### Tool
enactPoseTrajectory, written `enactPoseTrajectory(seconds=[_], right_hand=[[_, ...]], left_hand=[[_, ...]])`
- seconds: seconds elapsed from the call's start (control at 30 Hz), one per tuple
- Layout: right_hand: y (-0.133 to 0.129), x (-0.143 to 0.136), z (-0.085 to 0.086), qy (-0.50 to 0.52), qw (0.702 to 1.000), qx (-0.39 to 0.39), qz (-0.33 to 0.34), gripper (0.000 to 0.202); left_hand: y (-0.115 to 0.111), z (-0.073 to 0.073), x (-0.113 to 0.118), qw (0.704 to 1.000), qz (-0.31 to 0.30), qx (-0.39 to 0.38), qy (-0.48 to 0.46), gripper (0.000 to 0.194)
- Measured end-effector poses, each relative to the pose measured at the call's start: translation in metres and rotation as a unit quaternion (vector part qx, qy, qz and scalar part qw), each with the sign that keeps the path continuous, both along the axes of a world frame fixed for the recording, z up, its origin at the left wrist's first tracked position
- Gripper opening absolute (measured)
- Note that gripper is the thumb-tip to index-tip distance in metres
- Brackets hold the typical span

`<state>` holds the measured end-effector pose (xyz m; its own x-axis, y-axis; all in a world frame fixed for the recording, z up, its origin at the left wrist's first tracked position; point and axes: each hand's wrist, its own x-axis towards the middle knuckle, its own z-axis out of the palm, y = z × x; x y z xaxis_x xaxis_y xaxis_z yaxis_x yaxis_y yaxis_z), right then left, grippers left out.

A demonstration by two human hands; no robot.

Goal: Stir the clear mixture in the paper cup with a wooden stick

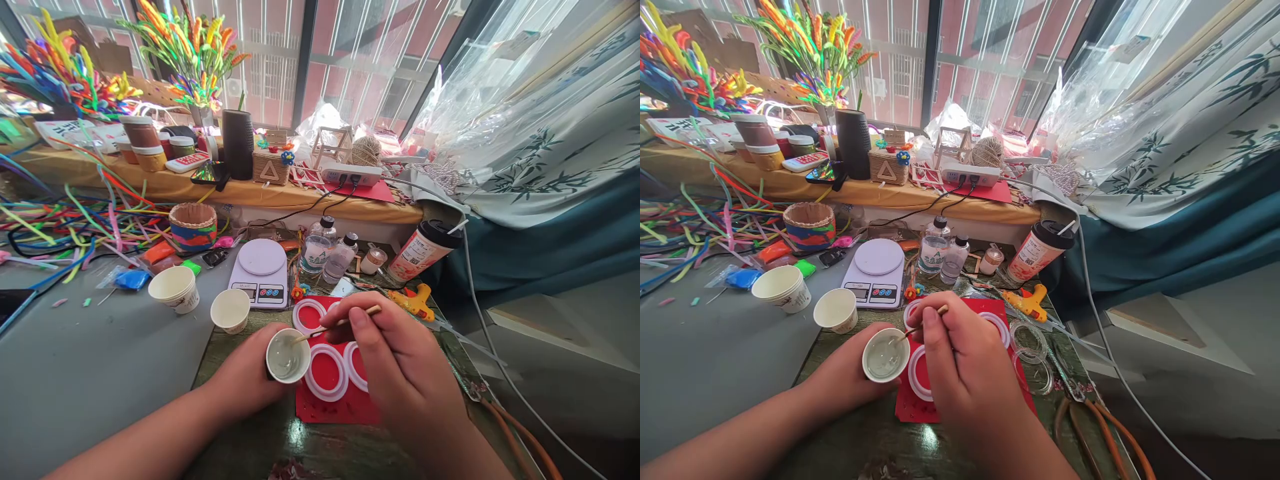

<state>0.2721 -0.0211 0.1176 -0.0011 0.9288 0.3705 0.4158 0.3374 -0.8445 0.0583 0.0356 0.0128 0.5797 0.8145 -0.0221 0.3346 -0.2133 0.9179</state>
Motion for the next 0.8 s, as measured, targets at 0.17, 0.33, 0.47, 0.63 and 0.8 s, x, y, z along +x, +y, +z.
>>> enactPoseTrajectory(seconds=[0.17,0.33,0.47,0.63,0.8], right_hand=[[-0.0020,-0.0002,0.0040,-0.018,0.996,-0.022,0.083,0.029],[0.0006,0.0022,-0.0016,-0.001,1.000,-0.013,-0.006,0.029],[-0.0013,-0.0021,0.0012,0.017,0.998,-0.032,0.059,0.032],[-0.0027,0.0010,-0.0007,0.037,0.999,-0.039,-0.007,0.036],[-0.0048,-0.0021,0.0073,-0.006,0.999,-0.006,0.044,0.027]], left_hand=[[0.0004,-0.0018,0.0001,1.000,-0.003,0.004,0.004,0.030],[-0.0004,-0.0038,-0.0010,1.000,0.001,-0.010,-0.001,0.040],[-0.0003,-0.0055,-0.0011,1.000,0.002,-0.005,0.002,0.036],[0.0006,-0.0019,-0.0002,1.000,0.004,0.004,0.000,0.036],[0.0009,-0.0031,-0.0003,1.000,-0.002,0.002,-0.003,0.035]])
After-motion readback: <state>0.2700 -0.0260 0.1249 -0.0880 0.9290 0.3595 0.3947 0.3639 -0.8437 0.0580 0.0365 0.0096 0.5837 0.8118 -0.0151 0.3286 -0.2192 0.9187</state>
